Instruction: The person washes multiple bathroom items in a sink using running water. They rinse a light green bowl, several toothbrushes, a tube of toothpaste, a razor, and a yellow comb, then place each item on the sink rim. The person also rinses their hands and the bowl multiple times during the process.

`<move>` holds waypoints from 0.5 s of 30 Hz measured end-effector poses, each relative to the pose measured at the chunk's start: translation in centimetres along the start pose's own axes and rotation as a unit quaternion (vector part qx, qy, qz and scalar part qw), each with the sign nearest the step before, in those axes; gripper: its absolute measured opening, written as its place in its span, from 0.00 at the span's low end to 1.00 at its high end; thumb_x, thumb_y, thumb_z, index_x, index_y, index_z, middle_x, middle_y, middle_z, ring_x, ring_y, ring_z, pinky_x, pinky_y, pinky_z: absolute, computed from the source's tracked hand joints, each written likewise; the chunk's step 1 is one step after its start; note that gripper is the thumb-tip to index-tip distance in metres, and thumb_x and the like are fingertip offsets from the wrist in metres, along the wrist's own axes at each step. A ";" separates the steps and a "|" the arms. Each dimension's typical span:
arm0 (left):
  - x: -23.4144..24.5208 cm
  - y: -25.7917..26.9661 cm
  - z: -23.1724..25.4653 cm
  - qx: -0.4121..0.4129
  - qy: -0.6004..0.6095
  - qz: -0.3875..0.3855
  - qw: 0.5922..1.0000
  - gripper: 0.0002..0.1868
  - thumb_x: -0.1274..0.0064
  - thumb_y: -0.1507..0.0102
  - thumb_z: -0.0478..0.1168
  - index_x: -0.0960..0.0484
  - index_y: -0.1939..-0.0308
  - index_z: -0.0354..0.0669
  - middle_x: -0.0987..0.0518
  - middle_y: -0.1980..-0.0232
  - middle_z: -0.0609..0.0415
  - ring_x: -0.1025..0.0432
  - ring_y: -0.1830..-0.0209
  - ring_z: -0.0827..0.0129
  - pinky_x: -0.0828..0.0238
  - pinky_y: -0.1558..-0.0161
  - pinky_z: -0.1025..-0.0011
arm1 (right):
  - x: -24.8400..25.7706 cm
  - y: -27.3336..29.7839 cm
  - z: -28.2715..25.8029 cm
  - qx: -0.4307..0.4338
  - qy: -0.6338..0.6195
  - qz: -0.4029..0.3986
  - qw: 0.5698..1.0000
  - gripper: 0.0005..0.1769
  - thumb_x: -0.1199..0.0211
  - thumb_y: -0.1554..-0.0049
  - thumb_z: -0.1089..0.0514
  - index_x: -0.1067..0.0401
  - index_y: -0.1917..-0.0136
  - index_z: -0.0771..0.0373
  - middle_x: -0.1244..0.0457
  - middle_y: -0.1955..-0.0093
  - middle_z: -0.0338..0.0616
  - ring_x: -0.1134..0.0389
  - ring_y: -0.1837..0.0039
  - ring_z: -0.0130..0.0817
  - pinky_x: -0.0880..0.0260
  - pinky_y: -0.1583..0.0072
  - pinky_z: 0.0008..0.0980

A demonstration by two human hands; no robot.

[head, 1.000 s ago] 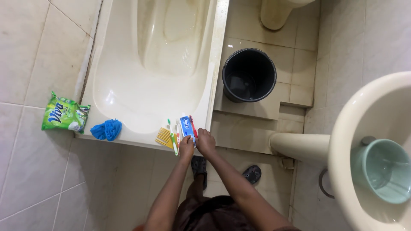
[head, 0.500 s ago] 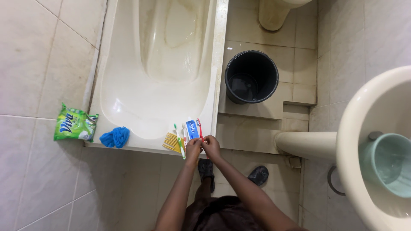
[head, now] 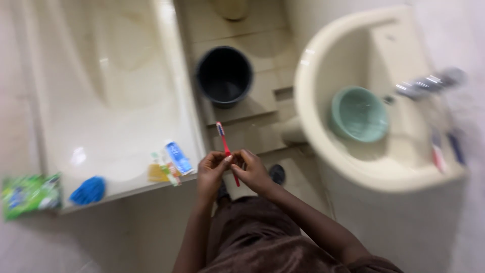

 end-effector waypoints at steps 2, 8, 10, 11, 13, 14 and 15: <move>-4.0 0.2 2.1 -0.013 0.011 -0.045 0.999 0.13 0.39 0.36 0.40 0.20 0.57 0.33 0.15 0.59 0.52 0.21 0.59 0.73 0.21 0.53 0.72 | 3.7 1.3 -2.3 -0.041 0.051 0.027 0.998 0.16 0.34 0.44 0.58 0.29 0.45 0.66 0.34 0.54 0.44 0.31 0.58 0.33 0.32 0.56 0.32; -15.2 -0.2 4.0 -0.004 -0.068 -0.143 0.987 0.11 0.38 0.36 0.39 0.20 0.57 0.33 0.17 0.61 0.53 0.24 0.61 0.75 0.25 0.58 0.75 | 13.7 5.9 -5.8 0.017 0.101 0.170 0.980 0.16 0.34 0.45 0.59 0.29 0.44 0.65 0.34 0.53 0.46 0.33 0.57 0.37 0.33 0.56 0.36; -19.1 -0.6 3.2 -0.011 -0.048 -0.183 0.982 0.11 0.38 0.35 0.38 0.21 0.57 0.33 0.18 0.61 0.52 0.25 0.61 0.75 0.26 0.58 0.75 | 17.1 7.5 -6.0 0.034 0.099 0.203 0.974 0.14 0.35 0.42 0.61 0.29 0.43 0.65 0.35 0.52 0.46 0.33 0.56 0.36 0.33 0.54 0.35; -21.1 -0.7 2.7 -0.012 -0.036 -0.203 0.979 0.11 0.38 0.34 0.38 0.21 0.56 0.32 0.19 0.60 0.52 0.25 0.61 0.75 0.26 0.58 0.75 | 18.7 8.3 -5.9 0.041 0.099 0.220 0.970 0.14 0.36 0.41 0.62 0.29 0.42 0.65 0.36 0.52 0.46 0.33 0.56 0.36 0.32 0.53 0.35; -24.7 -0.8 1.6 -0.001 -0.043 -0.235 0.971 0.11 0.39 0.34 0.38 0.22 0.56 0.32 0.18 0.59 0.52 0.25 0.60 0.75 0.26 0.57 0.74 | 21.6 9.8 -5.6 0.019 0.104 0.260 0.960 0.15 0.36 0.43 0.64 0.29 0.42 0.65 0.36 0.50 0.46 0.34 0.58 0.34 0.32 0.56 0.33; -26.1 -0.8 1.2 0.004 -0.051 -0.245 0.968 0.12 0.39 0.33 0.38 0.22 0.56 0.33 0.18 0.59 0.52 0.25 0.59 0.75 0.26 0.57 0.74 | 22.7 10.3 -5.3 0.009 0.100 0.275 0.956 0.15 0.36 0.43 0.65 0.29 0.42 0.65 0.36 0.50 0.46 0.34 0.59 0.33 0.32 0.57 0.32; -27.9 -0.9 0.5 0.010 -0.054 -0.263 0.963 0.12 0.40 0.33 0.38 0.23 0.55 0.33 0.18 0.58 0.51 0.24 0.59 0.75 0.25 0.56 0.74 | 24.0 11.1 -4.9 0.006 0.112 0.294 0.949 0.16 0.35 0.43 0.65 0.28 0.41 0.65 0.35 0.49 0.46 0.34 0.58 0.33 0.32 0.57 0.31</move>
Point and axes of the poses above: each hand's wrist, its own y-axis away from the middle knuckle, its own x-axis out of the back of the hand, z = x × y, the point moved 3 cm from there along -y, towards the middle knuckle
